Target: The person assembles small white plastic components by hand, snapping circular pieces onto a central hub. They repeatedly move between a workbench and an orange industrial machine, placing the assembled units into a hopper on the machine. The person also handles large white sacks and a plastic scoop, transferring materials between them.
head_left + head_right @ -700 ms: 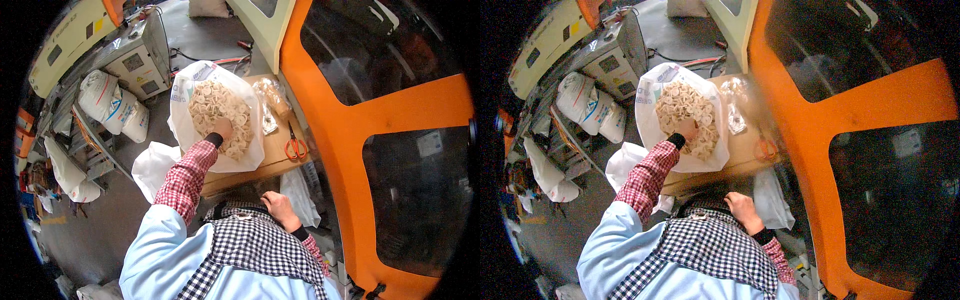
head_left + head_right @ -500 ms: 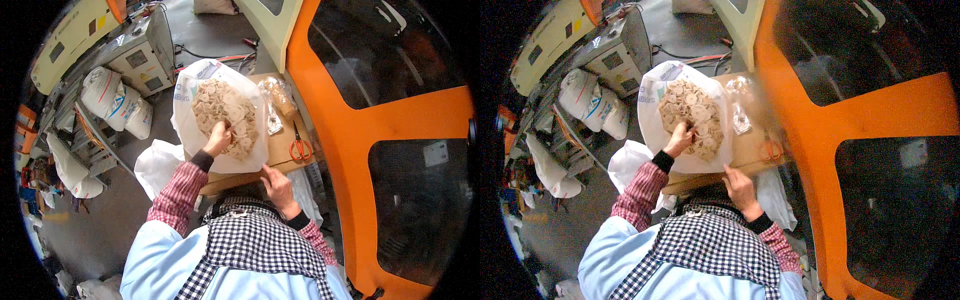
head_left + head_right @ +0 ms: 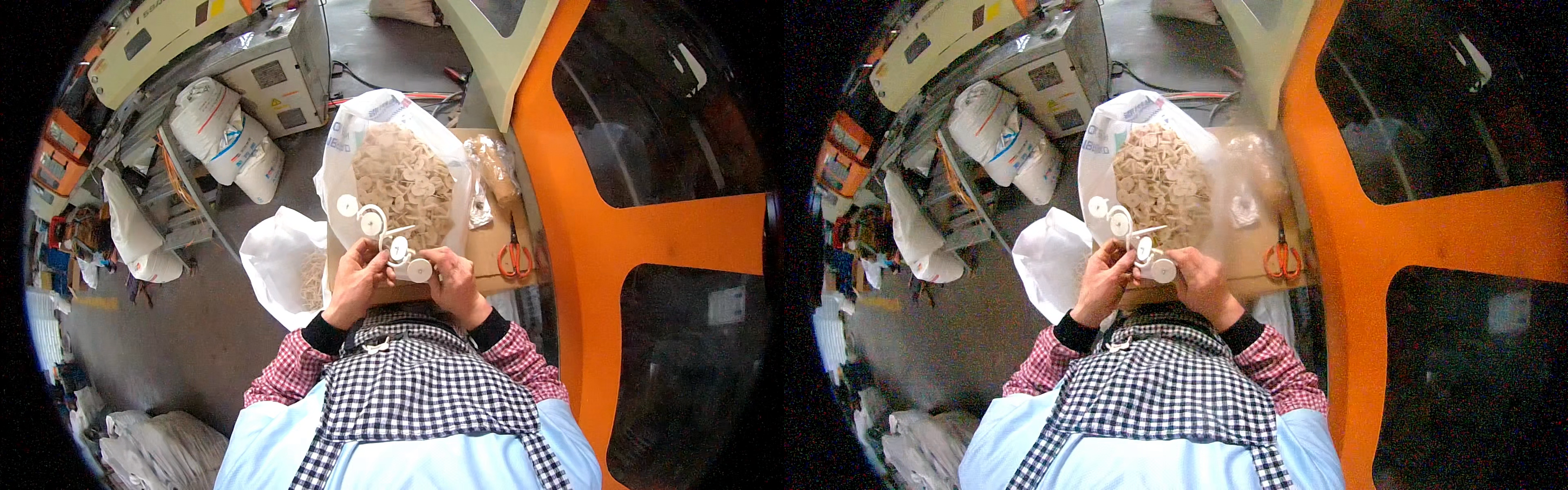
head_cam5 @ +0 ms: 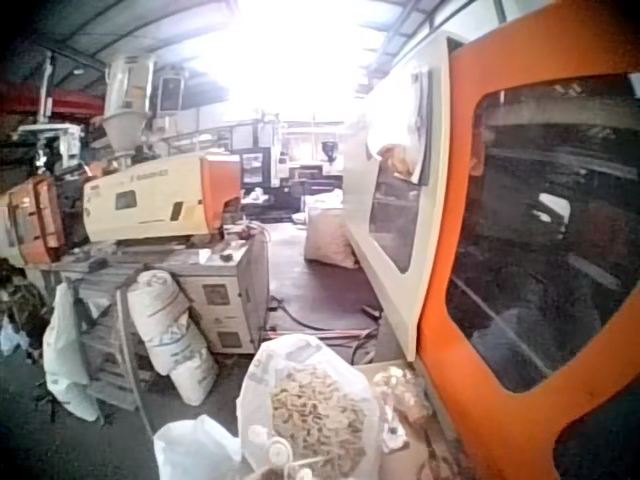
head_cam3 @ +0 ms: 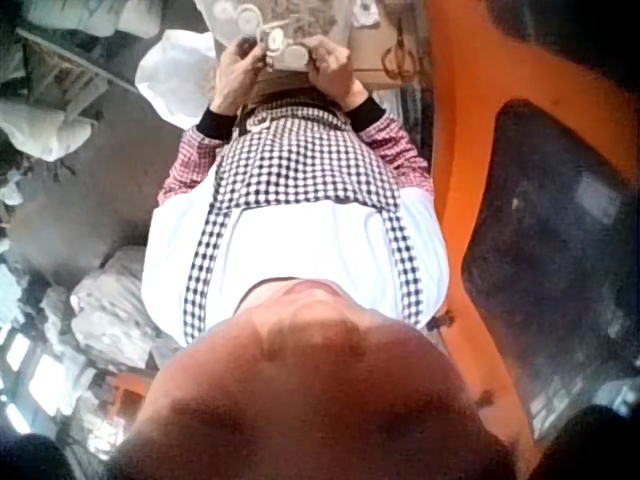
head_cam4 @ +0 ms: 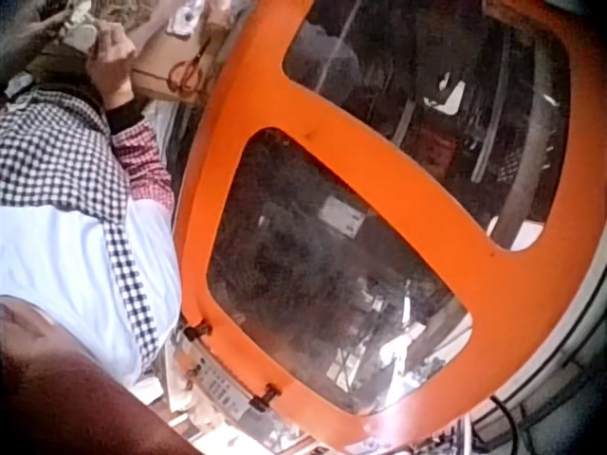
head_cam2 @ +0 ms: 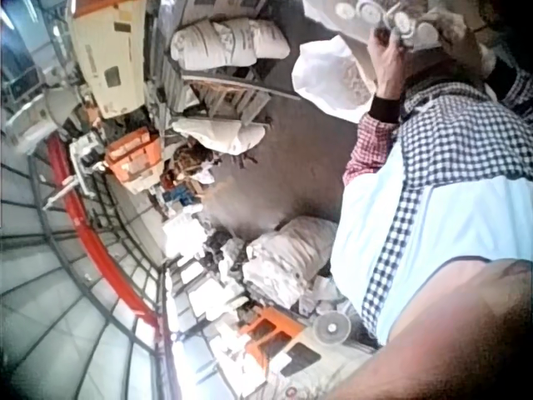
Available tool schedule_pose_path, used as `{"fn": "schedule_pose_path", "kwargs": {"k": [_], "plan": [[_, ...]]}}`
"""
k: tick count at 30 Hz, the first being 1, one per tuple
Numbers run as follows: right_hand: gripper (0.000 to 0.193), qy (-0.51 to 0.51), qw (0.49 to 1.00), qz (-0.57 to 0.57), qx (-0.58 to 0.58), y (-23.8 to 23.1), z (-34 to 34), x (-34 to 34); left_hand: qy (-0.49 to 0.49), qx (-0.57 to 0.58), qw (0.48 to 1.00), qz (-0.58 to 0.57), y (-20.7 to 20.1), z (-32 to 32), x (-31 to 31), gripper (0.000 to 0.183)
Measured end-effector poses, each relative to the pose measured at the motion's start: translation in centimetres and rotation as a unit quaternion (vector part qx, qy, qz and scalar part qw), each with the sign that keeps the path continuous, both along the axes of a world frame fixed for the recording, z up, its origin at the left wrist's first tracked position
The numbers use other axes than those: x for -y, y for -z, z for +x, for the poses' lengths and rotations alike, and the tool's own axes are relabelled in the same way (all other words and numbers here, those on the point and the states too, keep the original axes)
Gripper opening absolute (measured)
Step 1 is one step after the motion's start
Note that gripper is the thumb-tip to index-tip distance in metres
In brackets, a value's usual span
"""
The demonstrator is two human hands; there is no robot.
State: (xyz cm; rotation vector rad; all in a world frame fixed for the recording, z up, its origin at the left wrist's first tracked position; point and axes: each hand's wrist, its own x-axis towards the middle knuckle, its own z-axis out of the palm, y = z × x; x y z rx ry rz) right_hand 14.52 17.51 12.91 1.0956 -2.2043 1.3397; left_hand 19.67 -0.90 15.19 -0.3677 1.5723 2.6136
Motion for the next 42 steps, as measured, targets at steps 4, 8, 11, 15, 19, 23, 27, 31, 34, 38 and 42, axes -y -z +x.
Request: {"fn": "schedule_pose_path", "kwargs": {"k": [4,8,11,15,19,23,27,31,34,38,42], "plan": [[0.037,-0.012,0.999,-0.010,0.036,-1.3,0.4,0.0,-0.011,0.047,0.997,0.057,-1.2,0.6,0.2,0.018],[0.038,-0.025,1.000,-0.016,0.008,-2.4,1.2,-1.4,0.027,0.106,0.990,0.090,-1.7,1.0,0.3,0.019],[0.042,0.001,0.999,0.001,0.037,-3.0,2.7,-2.5,0.049,0.121,0.983,0.127,-2.0,1.7,-0.5,0.020],[0.040,-0.003,0.999,0.035,-0.008,-3.0,3.7,-4.0,0.090,0.153,0.973,0.149,-0.9,2.3,-1.1,0.019],[0.032,0.014,0.999,0.038,0.025,-2.5,5.0,-4.7,0.097,0.181,0.969,0.139,-1.0,2.4,-1.5,0.016],[0.033,0.001,0.999,0.002,0.043,-2.1,5.0,-4.6,0.103,0.161,0.976,0.107,-1.3,2.3,-1.5,0.016],[0.023,0.010,0.997,0.001,0.079,-2.2,4.7,-4.2,0.099,0.115,0.983,0.101,-1.5,2.3,-1.2,0.017],[0.006,0.075,0.983,0.012,0.168,-1.6,4.7,-3.5,0.093,0.081,0.990,0.075,-1.2,2.5,-0.9,0.017],[0.023,0.049,0.919,-0.050,0.389,-1.1,3.7,-2.2,0.058,0.024,0.998,0.000,-1.3,2.8,-1.3,0.016],[0.024,-0.001,0.702,-0.185,0.688,-1.0,1.2,0.1,0.005,-0.231,0.861,-0.454,-0.5,3.0,-0.1,0.019],[0.027,0.031,0.762,-0.123,0.635,1.4,-3.2,3.7,-0.079,-0.300,0.804,-0.508,2.3,2.0,0.0,0.023]]}}
